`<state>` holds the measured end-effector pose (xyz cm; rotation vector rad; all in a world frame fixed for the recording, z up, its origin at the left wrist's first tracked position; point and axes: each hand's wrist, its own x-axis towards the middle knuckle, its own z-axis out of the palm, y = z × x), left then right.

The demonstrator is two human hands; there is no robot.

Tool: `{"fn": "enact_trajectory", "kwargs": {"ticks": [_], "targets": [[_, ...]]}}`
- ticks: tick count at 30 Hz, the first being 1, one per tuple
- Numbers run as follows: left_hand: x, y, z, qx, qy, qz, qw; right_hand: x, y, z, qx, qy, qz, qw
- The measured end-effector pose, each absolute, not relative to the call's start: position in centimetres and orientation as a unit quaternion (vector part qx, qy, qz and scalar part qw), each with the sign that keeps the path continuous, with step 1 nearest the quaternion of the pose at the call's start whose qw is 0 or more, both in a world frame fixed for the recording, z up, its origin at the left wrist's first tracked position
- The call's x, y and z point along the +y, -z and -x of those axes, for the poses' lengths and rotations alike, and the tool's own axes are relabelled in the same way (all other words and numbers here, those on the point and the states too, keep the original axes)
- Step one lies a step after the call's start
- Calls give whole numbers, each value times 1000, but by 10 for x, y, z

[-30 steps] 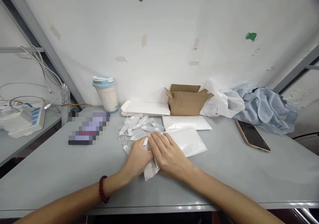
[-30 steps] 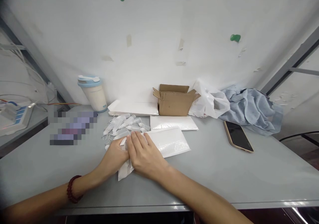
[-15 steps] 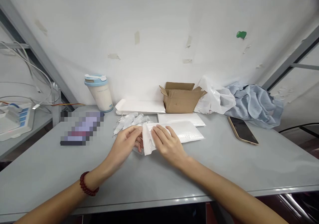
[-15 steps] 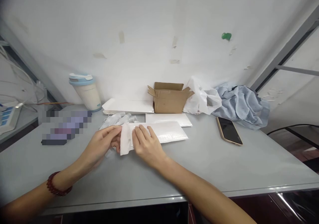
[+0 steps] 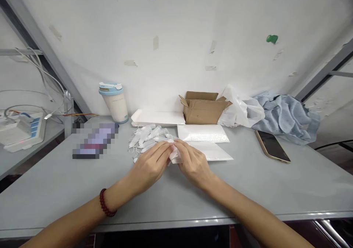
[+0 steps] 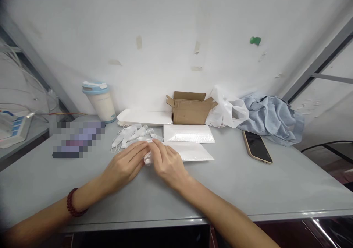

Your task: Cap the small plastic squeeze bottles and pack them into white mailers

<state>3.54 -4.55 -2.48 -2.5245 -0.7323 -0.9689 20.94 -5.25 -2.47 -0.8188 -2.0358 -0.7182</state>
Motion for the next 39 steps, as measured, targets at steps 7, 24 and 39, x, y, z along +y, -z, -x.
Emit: {"fn": "enact_trajectory", "kwargs": {"ticks": [7, 24, 39], "targets": [[-47, 30, -39, -260, 329, 900, 119, -65, 15, -208, -835, 283, 264, 392], [33, -7, -102, -497, 242, 609, -568, -13, 8, -283, -825, 179, 487, 222], [57, -4, -106, -576, 156, 704, -385, 4, 21, -289, -796, 143, 580, 91]]}}
